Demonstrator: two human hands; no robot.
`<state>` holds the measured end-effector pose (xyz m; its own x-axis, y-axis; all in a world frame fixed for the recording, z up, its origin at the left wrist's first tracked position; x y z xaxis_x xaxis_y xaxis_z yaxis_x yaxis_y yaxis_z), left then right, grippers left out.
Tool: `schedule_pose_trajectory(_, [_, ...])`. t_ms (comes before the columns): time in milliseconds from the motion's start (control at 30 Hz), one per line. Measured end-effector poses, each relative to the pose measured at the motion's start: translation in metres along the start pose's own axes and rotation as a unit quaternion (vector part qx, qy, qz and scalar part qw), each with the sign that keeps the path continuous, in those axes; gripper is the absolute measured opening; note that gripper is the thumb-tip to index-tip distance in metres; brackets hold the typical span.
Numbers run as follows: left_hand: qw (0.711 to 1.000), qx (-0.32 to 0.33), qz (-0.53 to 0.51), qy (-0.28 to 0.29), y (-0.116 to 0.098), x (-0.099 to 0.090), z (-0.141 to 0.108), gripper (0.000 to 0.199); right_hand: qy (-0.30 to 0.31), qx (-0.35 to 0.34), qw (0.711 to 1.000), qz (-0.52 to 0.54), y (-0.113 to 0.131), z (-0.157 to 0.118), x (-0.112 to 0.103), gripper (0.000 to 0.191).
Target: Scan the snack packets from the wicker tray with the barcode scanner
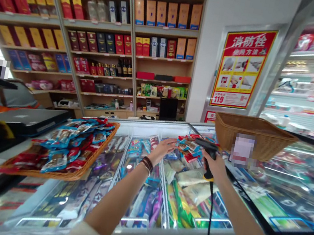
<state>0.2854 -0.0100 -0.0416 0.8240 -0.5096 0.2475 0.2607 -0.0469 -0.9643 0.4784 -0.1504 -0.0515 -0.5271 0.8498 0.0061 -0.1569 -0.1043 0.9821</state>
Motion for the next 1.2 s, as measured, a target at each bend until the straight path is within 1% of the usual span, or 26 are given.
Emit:
schedule_pose_trajectory(67, [0.997, 0.045, 0.041, -0.051, -0.016, -0.039, -0.007, 0.027, 0.029, 0.017, 0.999, 0.011, 0.004, -0.008, 0.030, 0.040])
schedule_pose_trajectory(133, [0.983, 0.103, 0.096, -0.115, -0.038, -0.083, -0.014, 0.028, 0.069, 0.020, 0.997, 0.022, 0.012, -0.020, 0.063, 0.039])
schedule_pose_trajectory(200, [0.954, 0.164, 0.173, -0.183, -0.065, -0.127, -0.025, 0.029, 0.108, 0.011, 0.993, 0.038, 0.021, -0.034, 0.098, 0.038])
schedule_pose_trajectory(233, [0.931, 0.191, 0.221, -0.217, -0.079, -0.148, -0.033, 0.030, 0.124, 0.004, 0.991, 0.046, 0.026, -0.042, 0.114, 0.038])
schedule_pose_trajectory(267, [0.903, 0.216, 0.275, -0.250, -0.093, -0.168, -0.042, 0.031, 0.140, -0.004, 0.989, 0.054, 0.031, -0.051, 0.130, 0.038])
schedule_pose_trajectory(300, [0.865, 0.236, 0.339, -0.285, -0.107, -0.187, -0.053, 0.031, 0.154, -0.013, 0.986, 0.064, 0.036, -0.060, 0.146, 0.038])
schedule_pose_trajectory(367, [0.764, 0.248, 0.474, -0.361, -0.129, -0.221, -0.078, 0.034, 0.185, -0.022, 0.979, 0.082, 0.042, -0.079, 0.173, 0.039])
schedule_pose_trajectory(433, [0.655, 0.216, 0.581, -0.432, -0.142, -0.250, -0.104, 0.043, 0.211, -0.019, 0.972, 0.100, 0.044, -0.099, 0.196, 0.040])
schedule_pose_trajectory(467, [0.609, 0.186, 0.617, -0.462, -0.144, -0.263, -0.116, 0.051, 0.221, -0.015, 0.969, 0.107, 0.043, -0.109, 0.205, 0.041])
schedule_pose_trajectory(500, [0.573, 0.151, 0.642, -0.487, -0.145, -0.275, -0.126, 0.059, 0.229, -0.012, 0.967, 0.111, 0.041, -0.118, 0.212, 0.041])
schedule_pose_trajectory(533, [0.548, 0.113, 0.658, -0.503, -0.144, -0.286, -0.135, 0.066, 0.235, -0.012, 0.965, 0.114, 0.038, -0.126, 0.219, 0.041])
schedule_pose_trajectory(567, [0.538, 0.076, 0.666, -0.511, -0.141, -0.296, -0.142, 0.070, 0.240, -0.014, 0.964, 0.113, 0.035, -0.133, 0.224, 0.041])
schedule_pose_trajectory(600, [0.541, 0.042, 0.668, -0.509, -0.137, -0.304, -0.147, 0.072, 0.245, -0.019, 0.964, 0.105, 0.031, -0.138, 0.228, 0.040])
schedule_pose_trajectory(633, [0.552, 0.017, 0.667, -0.501, -0.133, -0.310, -0.150, 0.071, 0.252, -0.024, 0.963, 0.093, 0.027, -0.143, 0.231, 0.040])
schedule_pose_trajectory(700, [0.576, -0.006, 0.662, -0.480, -0.128, -0.318, -0.152, 0.064, 0.264, -0.031, 0.962, 0.068, 0.020, -0.148, 0.236, 0.041])
schedule_pose_trajectory(767, [0.581, -0.007, 0.656, -0.482, -0.128, -0.321, -0.152, 0.054, 0.270, -0.031, 0.961, 0.060, 0.016, -0.149, 0.238, 0.042])
schedule_pose_trajectory(900, [0.570, -0.001, 0.625, -0.533, -0.137, -0.325, -0.152, 0.036, 0.263, -0.028, 0.962, 0.062, 0.015, -0.148, 0.237, 0.043])
schedule_pose_trajectory(933, [0.569, -0.006, 0.612, -0.549, -0.140, -0.328, -0.152, 0.037, 0.261, -0.028, 0.963, 0.061, 0.016, -0.147, 0.236, 0.043])
schedule_pose_trajectory(1000, [0.564, -0.018, 0.591, -0.576, -0.142, -0.332, -0.152, 0.048, 0.257, -0.026, 0.964, 0.063, 0.016, -0.146, 0.235, 0.042])
schedule_pose_trajectory(1033, [0.563, -0.018, 0.589, -0.580, -0.143, -0.333, -0.151, 0.052, 0.255, -0.024, 0.964, 0.064, 0.016, -0.146, 0.235, 0.042])
schedule_pose_trajectory(1067, [0.567, -0.012, 0.593, -0.572, -0.143, -0.333, -0.149, 0.052, 0.254, -0.022, 0.965, 0.065, 0.015, -0.145, 0.235, 0.041])
schedule_pose_trajectory(1100, [0.574, 0.002, 0.601, -0.556, -0.144, -0.331, -0.146, 0.047, 0.253, -0.019, 0.965, 0.065, 0.013, -0.144, 0.235, 0.041])
schedule_pose_trajectory(1200, [0.604, 0.067, 0.613, -0.505, -0.146, -0.316, -0.137, 0.028, 0.254, -0.011, 0.965, 0.063, 0.010, -0.142, 0.236, 0.041])
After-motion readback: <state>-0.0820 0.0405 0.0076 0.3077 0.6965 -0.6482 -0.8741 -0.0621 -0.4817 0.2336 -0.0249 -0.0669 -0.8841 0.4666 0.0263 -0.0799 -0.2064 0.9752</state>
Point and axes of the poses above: each hand's wrist, its own z-axis towards the middle knuckle, its own x-axis out of the palm, y = z × x, the point moved 3 cm from there along z, towards the middle knuckle, and after that the axes turned 11 degrees about -y, right-handed, at the moved point
